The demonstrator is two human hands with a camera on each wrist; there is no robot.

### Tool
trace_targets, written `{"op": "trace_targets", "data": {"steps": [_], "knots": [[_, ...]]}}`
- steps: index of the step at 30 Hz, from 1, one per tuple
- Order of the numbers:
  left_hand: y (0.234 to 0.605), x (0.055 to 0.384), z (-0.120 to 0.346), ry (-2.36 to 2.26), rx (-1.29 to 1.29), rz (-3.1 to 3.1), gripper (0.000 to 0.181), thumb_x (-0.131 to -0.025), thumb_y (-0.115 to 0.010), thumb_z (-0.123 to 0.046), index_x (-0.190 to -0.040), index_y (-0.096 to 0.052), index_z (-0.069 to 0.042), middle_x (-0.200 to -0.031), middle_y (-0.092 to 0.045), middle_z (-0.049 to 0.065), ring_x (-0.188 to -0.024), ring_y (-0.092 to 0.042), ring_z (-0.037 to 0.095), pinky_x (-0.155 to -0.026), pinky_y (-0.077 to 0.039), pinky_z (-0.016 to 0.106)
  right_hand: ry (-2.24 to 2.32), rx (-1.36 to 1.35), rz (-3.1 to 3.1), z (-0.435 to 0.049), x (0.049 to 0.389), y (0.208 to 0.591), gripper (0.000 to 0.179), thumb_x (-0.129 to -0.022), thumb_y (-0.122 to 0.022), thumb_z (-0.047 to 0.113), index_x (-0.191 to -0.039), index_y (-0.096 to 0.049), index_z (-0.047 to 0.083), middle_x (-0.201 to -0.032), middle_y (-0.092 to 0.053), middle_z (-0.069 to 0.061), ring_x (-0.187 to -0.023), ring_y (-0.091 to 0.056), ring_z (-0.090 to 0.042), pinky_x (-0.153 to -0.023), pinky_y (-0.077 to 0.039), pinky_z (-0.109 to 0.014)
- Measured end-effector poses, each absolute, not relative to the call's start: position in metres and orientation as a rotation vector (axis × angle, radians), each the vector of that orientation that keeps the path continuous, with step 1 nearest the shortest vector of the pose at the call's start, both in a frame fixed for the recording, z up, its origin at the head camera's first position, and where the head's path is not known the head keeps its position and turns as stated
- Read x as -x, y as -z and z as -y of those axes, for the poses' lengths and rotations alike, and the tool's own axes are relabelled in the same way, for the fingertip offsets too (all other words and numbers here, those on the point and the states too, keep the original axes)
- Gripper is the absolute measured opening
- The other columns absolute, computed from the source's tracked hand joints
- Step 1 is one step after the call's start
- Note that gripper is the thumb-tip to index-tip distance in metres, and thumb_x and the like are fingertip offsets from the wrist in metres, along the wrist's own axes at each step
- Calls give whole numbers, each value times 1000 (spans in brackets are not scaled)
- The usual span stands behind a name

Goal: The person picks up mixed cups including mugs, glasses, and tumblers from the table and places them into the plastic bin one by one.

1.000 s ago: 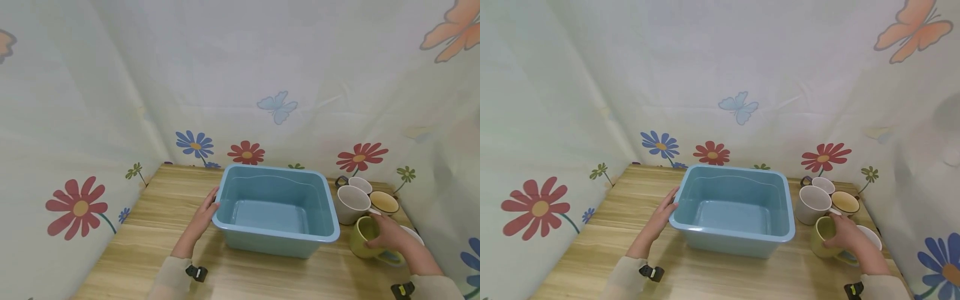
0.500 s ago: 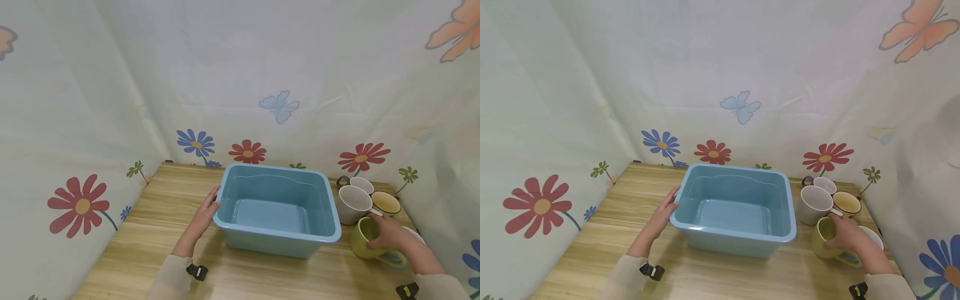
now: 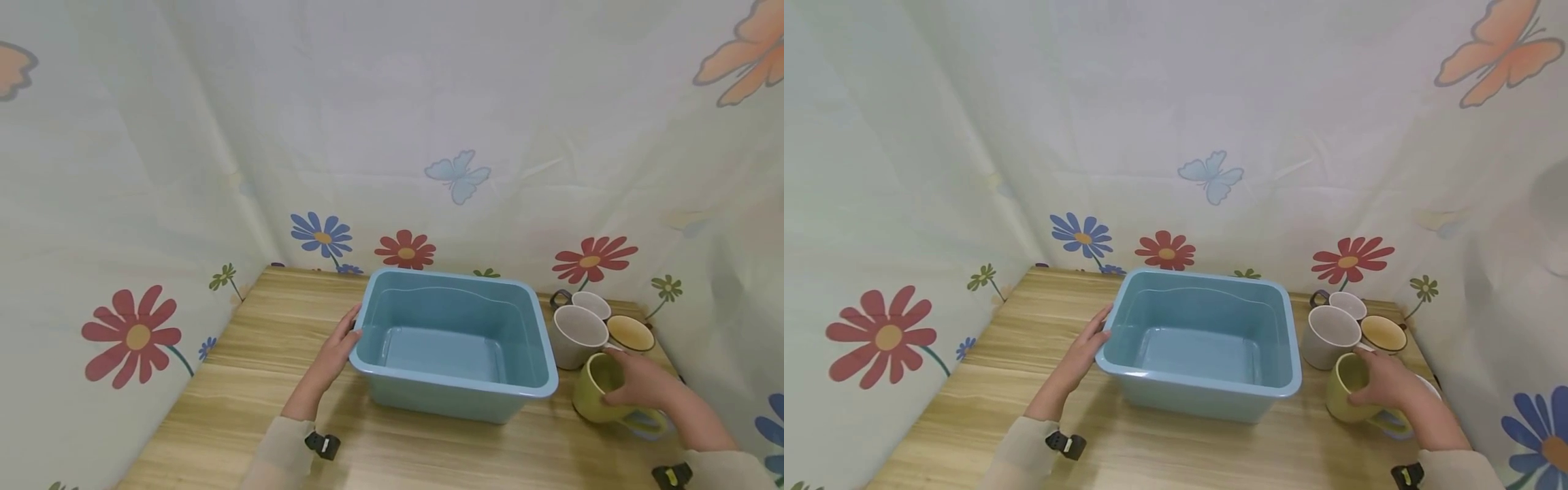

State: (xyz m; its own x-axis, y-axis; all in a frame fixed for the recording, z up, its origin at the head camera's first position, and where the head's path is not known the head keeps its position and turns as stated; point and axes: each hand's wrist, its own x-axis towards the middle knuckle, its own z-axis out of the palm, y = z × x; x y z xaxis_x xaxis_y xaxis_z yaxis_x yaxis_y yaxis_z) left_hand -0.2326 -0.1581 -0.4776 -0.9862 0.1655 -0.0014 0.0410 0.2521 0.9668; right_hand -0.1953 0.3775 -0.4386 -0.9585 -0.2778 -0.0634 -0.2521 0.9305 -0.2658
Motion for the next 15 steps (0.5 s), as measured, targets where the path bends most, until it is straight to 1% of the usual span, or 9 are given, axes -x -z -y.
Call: {"op": "trace_targets", "data": {"steps": [3,7,11,15], "knots": [[477,233,157,-1857,-199,-2394,61,-106,-41,-26,-164,-25,-16,-161,-38,27,-138,-51,46,-103,-52,55,368,422,-2986,-377,194,434,85,-65,-86,21,-127,-50,-25,-121,-60,-44,-108,-63,-53,-90,-52,-59],[479,233,158,-1864,-205,-2385,60,-107,-40,-25,-164,-25,-15,-161,-37,27,-138,-51,46,-103,-52,55,350,437,-2992,-377,192,428,87,-65,-87,22,-128,-50,-25,-121,-61,-44,-108,-64,-53,-89,-53,-58],[479,233,158,-1875,-205,-2368,60,-107,-40,-25,-164,-25,-17,-162,-37,26,-139,-49,46,-105,-50,57,350,457,-3009,-377,192,423,89,-64,-88,22,-130,-50,-24,-120,-62,-44,-106,-64,-53,-87,-54,-57],[478,233,159,-1881,-224,-2358,60,-107,-40,-25,-164,-23,-15,-163,-34,28,-140,-47,48,-107,-49,57,339,482,-3038,-376,192,417,88,-65,-88,22,-130,-51,-24,-119,-61,-45,-106,-64,-54,-86,-53,-58]]}}
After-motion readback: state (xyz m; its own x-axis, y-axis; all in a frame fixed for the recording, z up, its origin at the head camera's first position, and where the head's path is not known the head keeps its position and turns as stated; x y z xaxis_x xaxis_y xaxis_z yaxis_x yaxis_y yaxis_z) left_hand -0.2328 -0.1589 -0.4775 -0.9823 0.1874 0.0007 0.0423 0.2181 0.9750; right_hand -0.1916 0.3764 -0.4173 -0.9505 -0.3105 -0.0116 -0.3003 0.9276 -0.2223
